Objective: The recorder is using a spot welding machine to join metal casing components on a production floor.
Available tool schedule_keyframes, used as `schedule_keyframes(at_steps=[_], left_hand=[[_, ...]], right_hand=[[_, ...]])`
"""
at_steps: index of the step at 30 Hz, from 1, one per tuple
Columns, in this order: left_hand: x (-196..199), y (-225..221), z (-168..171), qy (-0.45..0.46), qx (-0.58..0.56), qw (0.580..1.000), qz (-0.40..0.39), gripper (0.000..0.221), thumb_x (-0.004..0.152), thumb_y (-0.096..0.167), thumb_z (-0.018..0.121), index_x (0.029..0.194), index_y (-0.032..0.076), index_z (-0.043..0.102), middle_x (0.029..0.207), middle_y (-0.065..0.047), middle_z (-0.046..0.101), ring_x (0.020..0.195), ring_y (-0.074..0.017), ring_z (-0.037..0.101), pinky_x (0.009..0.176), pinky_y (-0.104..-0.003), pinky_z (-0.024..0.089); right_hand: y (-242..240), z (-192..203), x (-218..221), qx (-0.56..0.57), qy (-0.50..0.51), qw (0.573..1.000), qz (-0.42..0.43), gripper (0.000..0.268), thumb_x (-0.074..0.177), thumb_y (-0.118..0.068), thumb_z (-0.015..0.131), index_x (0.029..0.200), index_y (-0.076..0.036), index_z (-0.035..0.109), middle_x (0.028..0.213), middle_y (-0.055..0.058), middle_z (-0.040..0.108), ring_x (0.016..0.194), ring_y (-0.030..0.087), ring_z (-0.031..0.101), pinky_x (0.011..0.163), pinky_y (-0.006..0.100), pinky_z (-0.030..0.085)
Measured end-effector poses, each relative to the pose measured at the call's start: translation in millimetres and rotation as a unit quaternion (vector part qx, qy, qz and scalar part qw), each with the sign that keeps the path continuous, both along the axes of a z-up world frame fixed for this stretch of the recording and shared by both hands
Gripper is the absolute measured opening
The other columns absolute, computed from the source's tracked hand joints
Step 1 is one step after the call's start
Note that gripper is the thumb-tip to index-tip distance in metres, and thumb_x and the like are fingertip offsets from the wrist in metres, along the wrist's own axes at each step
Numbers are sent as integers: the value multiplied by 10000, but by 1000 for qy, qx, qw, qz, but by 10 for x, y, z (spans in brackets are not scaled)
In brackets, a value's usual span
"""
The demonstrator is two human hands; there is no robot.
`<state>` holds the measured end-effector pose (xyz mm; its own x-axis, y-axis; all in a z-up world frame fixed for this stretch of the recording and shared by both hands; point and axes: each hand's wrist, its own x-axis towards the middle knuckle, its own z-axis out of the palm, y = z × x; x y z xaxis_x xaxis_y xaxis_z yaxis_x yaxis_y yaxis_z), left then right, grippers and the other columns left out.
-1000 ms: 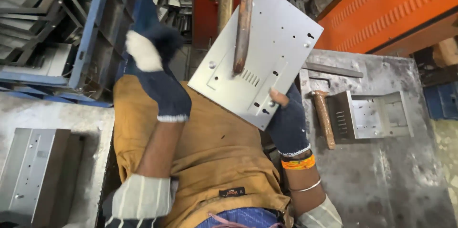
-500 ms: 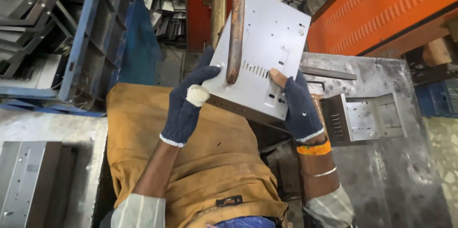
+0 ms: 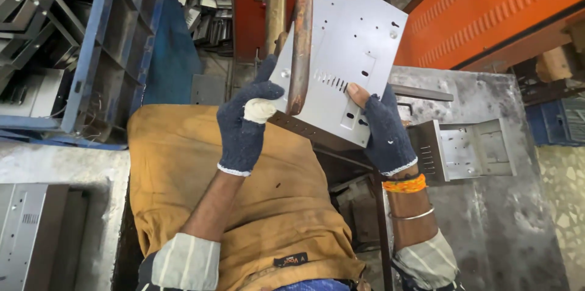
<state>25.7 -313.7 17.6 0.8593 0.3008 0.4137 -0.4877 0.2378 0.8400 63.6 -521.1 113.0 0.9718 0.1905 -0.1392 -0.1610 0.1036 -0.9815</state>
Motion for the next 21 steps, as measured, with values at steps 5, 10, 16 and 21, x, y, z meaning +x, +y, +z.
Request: schedule_keyframes(at_steps=[5,10,16,21], left_hand=[[8,3,-102,22,21,999,30,189,1012,120,635,1090,-32,715,1313,-224,692,1339,-229,630,1091,-344,510],[-24,44,97,14,17,1000,0,231,1036,156,627,1148,-33,703,1387,-185,663,1347,-213,618,1106,-340,497],[263,-116,-742,-10,-141,989,48,254,1060,138,568,1258,-3,642,1352,-111,653,1289,-196,603,1144,-351,467],[233,-71,-782,-5,-127,991,48,268,1070,157,564,1270,-3,643,1348,-113,660,1284,-204,611,1147,-361,471]], right_hand=[[-17,-47,-46,0,3,1000,-19,548,923,-260,677,1409,-45,547,1251,55,659,1086,134,647,899,311,557],[29,-95,-150,10,20,998,-57,534,927,-235,668,1401,-15,556,1240,79,676,1075,162,668,900,326,565],[251,-148,-449,114,-6,987,-114,518,951,-199,624,1419,-12,506,1263,96,665,1093,200,675,925,358,573],[196,-210,-661,121,-16,982,-145,559,940,-184,602,1460,-35,463,1270,100,651,1098,224,677,918,400,573]])
